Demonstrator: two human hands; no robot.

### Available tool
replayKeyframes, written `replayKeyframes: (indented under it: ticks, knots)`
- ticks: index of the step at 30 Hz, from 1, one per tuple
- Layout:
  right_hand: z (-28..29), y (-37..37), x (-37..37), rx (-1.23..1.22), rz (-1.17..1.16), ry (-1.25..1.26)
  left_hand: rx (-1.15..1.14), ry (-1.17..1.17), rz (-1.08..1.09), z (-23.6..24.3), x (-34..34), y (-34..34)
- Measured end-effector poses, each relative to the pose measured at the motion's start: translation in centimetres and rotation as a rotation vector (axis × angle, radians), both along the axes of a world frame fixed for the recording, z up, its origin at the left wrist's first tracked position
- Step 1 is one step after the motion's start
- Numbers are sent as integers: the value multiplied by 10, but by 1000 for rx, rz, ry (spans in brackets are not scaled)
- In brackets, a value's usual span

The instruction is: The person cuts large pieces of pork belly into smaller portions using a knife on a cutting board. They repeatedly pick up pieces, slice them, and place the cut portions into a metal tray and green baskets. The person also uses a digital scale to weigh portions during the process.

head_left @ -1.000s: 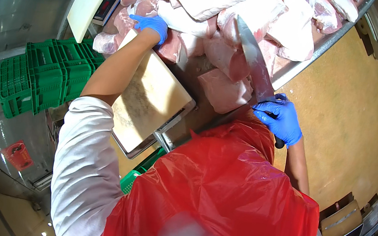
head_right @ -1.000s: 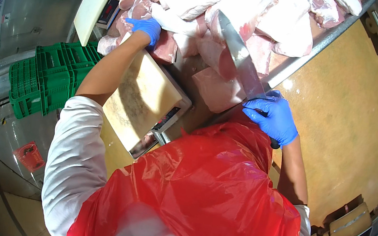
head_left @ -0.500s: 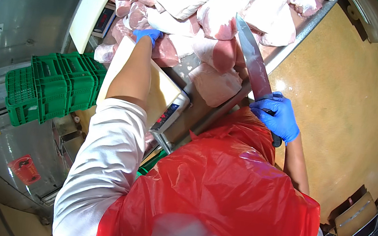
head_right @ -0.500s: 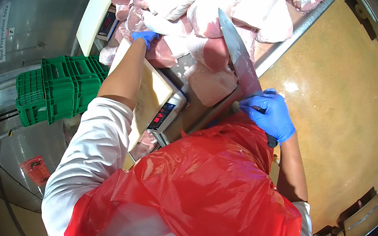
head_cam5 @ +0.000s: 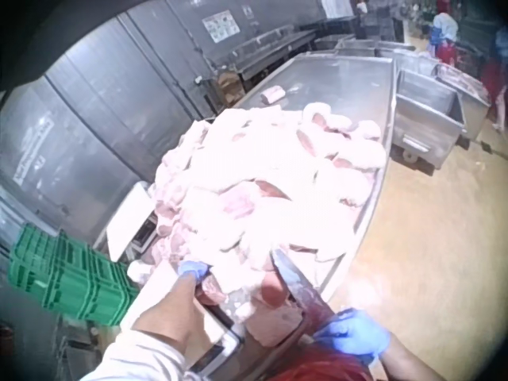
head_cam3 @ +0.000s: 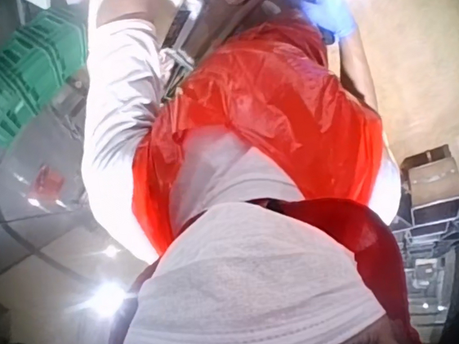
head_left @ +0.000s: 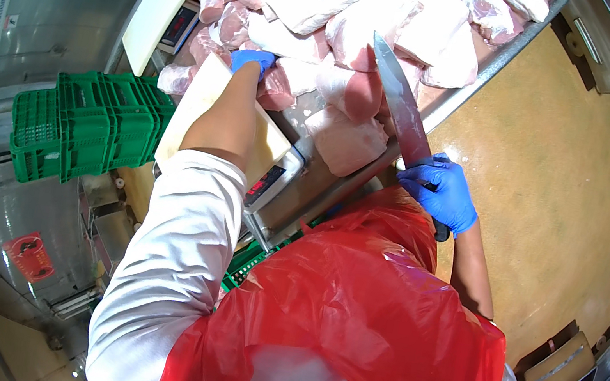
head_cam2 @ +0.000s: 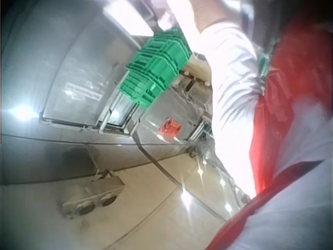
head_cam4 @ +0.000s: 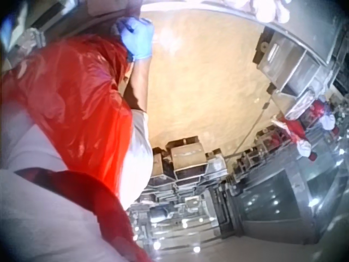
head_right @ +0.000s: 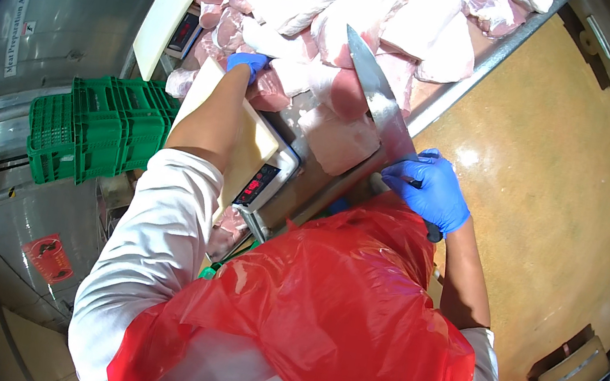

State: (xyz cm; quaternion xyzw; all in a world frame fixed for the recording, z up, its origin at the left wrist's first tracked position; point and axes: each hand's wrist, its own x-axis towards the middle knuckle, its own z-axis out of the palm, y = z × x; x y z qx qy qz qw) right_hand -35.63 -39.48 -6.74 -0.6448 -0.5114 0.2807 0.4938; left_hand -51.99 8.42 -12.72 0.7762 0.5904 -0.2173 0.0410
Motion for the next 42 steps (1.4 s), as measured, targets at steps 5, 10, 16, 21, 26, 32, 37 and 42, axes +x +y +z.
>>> replayKeyframes:
  ticks: [5, 10, 16, 21, 26, 32, 37, 42]
  knots:
    - [0, -4, 9, 3, 81, -36, -29, 23, -37, 15, -13, 32]
    - [0, -4, 17, -20, 109, -22, 47, 150, -97, 23, -2, 21]
    - [-3, 3, 19, -21, 125, -4, 26, 152, -130, 48, 8, 7]
    - [-5, 13, 18, -13, 136, -21, 12, 140, -125, 82, 18, -18]
    - [-9, 21, 15, -9, 156, -12, 97, -6, -87, 96, 13, -56]
    - [-10, 32, 12, 11, 164, -59, 52, -132, -218, 73, 29, -108]
    - [0, 28, 7, 11, 146, -25, -36, -62, -264, 72, 1, -25]
    - [12, 13, 5, 12, 127, -63, -494, -26, -80, 16, -15, 15]
